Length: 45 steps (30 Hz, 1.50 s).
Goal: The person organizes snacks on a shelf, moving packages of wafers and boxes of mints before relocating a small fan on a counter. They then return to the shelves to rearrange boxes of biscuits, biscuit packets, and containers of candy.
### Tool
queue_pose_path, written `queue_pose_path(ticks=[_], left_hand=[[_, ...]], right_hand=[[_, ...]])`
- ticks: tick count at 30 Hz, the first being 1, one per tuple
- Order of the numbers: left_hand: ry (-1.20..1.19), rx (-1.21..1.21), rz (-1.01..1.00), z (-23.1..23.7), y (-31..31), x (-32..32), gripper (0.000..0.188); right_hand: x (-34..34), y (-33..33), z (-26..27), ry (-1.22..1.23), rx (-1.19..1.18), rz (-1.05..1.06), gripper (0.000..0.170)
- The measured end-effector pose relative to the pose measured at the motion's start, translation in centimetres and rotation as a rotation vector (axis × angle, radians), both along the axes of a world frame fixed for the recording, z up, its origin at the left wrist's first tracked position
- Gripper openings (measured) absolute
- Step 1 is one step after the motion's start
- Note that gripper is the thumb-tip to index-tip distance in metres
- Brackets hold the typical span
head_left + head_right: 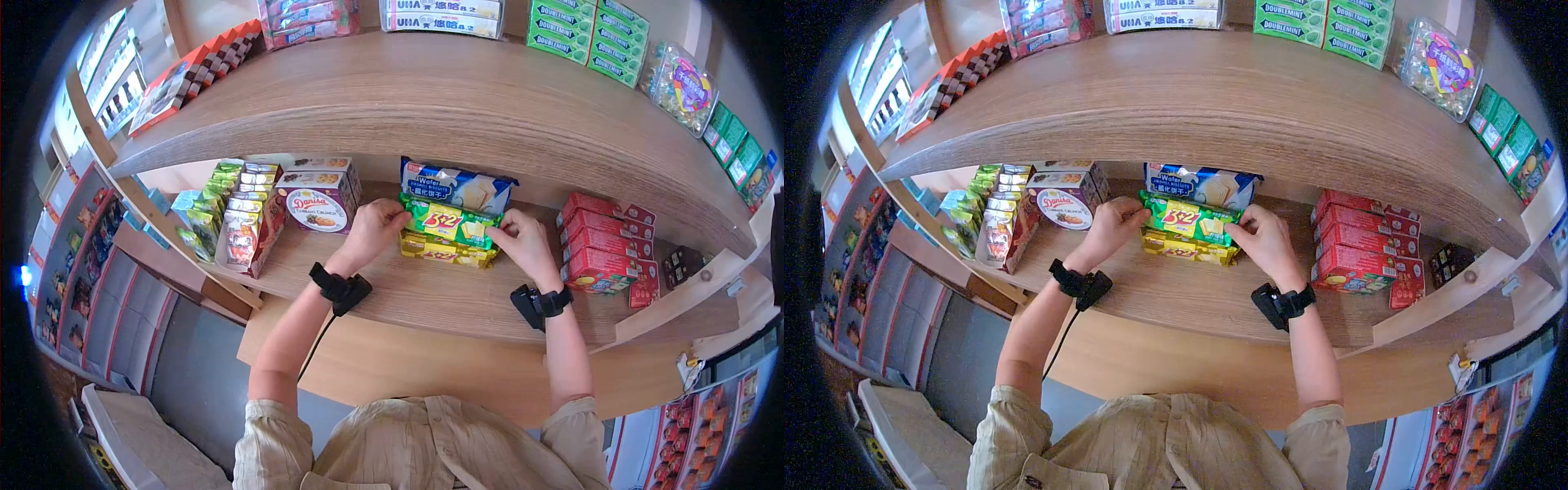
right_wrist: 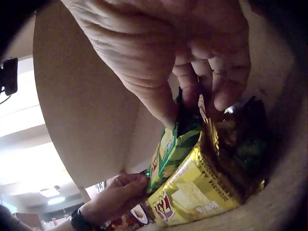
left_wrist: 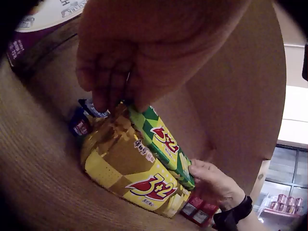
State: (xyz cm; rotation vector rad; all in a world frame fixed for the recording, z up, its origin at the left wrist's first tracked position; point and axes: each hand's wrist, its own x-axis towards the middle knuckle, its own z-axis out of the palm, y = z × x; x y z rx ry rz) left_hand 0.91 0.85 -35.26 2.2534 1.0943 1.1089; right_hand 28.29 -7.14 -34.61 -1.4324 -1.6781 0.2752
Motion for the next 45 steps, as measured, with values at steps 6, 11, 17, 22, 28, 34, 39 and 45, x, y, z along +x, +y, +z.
queue_pose_path(ticks=[6, 11, 17, 22, 28, 34, 39, 45], left_hand=[[0.001, -0.040, -0.008, 0.2, -0.4, -0.2, 0.022], [0.001, -0.048, -0.012, -0.1, -0.1, -0.1, 0.024], [0.034, -0.078, 0.002, 0.1, 0.0, 0.1, 0.027], [0.075, -0.090, 0.005, 0.1, 0.0, 0.1, 0.029], [0.029, 0.080, -0.002, 0.5, 0.3, 0.8, 0.024], [-0.208, 0.008, -0.003, 0.8, 1.1, 1.7, 0.020], [-0.010, 0.003, 0.028, 0.0, 1.0, 1.2, 0.018], [-0.033, -0.053, 0.073, 0.3, 0.7, 1.3, 0.027]], right_hand=[[0.0, 0.2, -0.3, 0.065, -0.030, 0.031, 0.025], [0.0, 0.2, -0.1, 0.076, -0.049, -0.013, 0.025], [0.4, 0.5, -0.7, 0.038, -0.041, -0.023, 0.025], [0.4, 0.6, -0.9, 0.050, -0.054, -0.036, 0.027], [0.1, 1.1, -0.6, -0.003, 0.007, -0.071, 0.026], [0.1, 2.4, -0.1, 0.138, 0.140, -0.104, 0.022], [0.2, 2.7, -0.7, 0.088, 0.199, -0.082, 0.019], [0.3, 2.9, -1.5, 0.209, 0.155, -0.012, 0.027]])
